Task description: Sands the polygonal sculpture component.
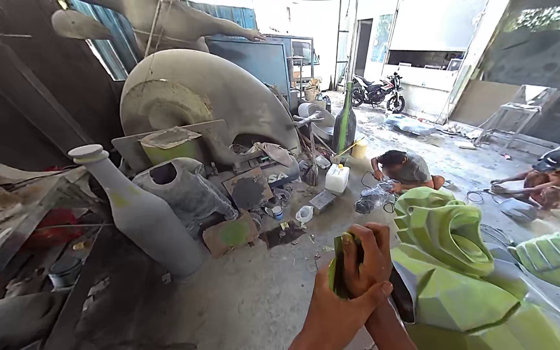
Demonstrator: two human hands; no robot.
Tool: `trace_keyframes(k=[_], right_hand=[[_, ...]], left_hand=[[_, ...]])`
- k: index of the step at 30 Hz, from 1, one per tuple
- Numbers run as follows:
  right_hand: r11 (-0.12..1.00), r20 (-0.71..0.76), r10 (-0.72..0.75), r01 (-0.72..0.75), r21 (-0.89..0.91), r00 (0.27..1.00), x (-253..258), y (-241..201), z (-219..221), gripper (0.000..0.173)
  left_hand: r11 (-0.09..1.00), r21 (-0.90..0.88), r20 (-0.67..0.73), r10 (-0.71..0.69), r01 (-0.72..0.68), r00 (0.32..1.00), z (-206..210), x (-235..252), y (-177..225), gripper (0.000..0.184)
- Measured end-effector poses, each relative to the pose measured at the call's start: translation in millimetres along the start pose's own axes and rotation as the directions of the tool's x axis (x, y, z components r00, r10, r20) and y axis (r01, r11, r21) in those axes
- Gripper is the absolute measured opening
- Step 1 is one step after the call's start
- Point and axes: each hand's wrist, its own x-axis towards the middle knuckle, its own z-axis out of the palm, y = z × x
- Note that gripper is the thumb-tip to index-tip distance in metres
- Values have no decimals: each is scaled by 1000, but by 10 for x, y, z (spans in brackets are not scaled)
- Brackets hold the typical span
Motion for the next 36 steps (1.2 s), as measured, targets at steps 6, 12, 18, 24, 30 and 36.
trace_keyframes(k=[6, 12, 18, 24, 30, 36], right_hand=[[907, 119, -179, 117, 405, 977, 99, 237, 163, 25], [1000, 41, 21, -21, -11, 999, 592, 283, 387, 27], [969, 159, -231, 212, 127, 960, 601, 260, 516, 25], [957, 168, -113, 153, -248, 979, 809, 98, 804, 26], [987, 289, 46, 1, -160, 956, 458, 46, 905, 24], [931, 224, 249, -297, 212, 942, 163, -95, 849, 30]], left_hand=[[988, -94, 91, -111, 120, 990, -36, 339, -136, 58], [984, -175, -48, 28, -36, 998, 3, 599, -221, 73], [929, -330, 164, -118, 167, 979, -343, 978, -176, 76], [756, -551, 218, -278, 353, 935, -622, 1374, 6, 98], [654, -559, 373, -350, 510, 859, -720, 1590, -193, 81], [714, -639, 159, -241, 286, 957, -747, 1858, -591, 59]])
